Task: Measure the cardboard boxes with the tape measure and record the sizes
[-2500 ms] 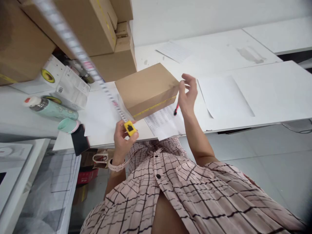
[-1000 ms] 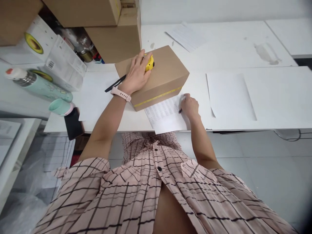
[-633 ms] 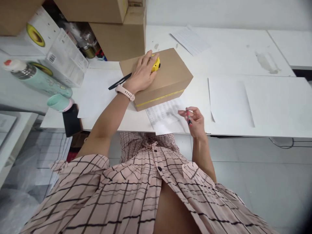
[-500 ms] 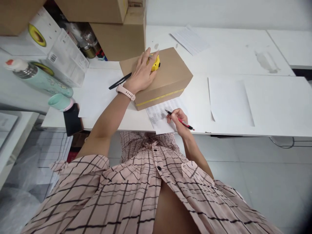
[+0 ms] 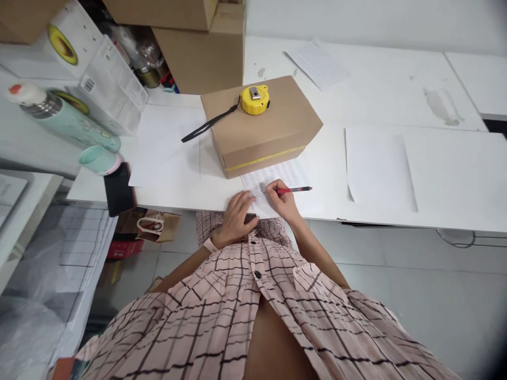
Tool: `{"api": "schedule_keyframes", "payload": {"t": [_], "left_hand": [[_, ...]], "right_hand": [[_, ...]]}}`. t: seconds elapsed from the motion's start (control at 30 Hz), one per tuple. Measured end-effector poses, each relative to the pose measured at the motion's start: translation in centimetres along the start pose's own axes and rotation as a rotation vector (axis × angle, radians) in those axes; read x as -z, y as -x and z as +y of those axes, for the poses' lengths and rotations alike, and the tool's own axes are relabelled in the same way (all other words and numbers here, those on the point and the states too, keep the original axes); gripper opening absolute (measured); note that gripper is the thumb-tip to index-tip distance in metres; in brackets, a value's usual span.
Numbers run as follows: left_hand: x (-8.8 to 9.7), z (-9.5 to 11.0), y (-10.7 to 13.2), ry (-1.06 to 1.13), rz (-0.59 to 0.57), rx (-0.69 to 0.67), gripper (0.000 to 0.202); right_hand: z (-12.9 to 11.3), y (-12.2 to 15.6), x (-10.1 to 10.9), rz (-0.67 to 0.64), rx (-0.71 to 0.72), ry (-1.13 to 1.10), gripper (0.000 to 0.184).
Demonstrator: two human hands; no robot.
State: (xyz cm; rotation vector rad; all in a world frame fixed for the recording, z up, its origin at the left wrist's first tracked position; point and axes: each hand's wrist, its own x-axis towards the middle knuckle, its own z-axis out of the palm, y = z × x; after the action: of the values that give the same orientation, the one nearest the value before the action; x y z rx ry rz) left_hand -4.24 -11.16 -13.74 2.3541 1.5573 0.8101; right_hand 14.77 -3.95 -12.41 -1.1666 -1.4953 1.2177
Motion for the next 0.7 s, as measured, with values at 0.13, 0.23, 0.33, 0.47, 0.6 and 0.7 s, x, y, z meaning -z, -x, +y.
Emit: {"api": "schedule_keyframes", "payload": {"t": [0.13, 0.23, 0.33, 0.47, 0.6, 0.7], "left_hand": [[-1.1, -0.2, 0.6, -0.108, -0.166, -0.018, 0.059], [-1.0, -0.3, 0.1, -0.116, -0.153, 0.009, 0.046], [-1.1, -0.3, 0.0, -0.113, -0.116, 0.015, 0.042], [-1.4, -0.4, 0.2, -0.108, -0.062, -0.004, 0.039], [-1.5, -0.3, 0.2, -0.095, -0.043, 0.009, 0.034], [-1.5, -0.3, 0.2, -0.080, -0.039, 0.013, 0.034]], "right_hand": [[0.1, 0.1, -0.4, -0.029, -0.012, 0.017, 0.035], [0.3, 0.2, -0.9, 0.020, -0.007, 0.048, 0.038], [0.3, 0.3, -1.3, 0.060, 0.013, 0.077, 0.038], [0.6, 0.3, -1.4, 0.040, 0.025, 0.110, 0.036], [0.8, 0.3, -1.3, 0.012, 0.032, 0.152, 0.035], [0.8, 0.3, -1.3, 0.007, 0.041, 0.183, 0.035]]}}
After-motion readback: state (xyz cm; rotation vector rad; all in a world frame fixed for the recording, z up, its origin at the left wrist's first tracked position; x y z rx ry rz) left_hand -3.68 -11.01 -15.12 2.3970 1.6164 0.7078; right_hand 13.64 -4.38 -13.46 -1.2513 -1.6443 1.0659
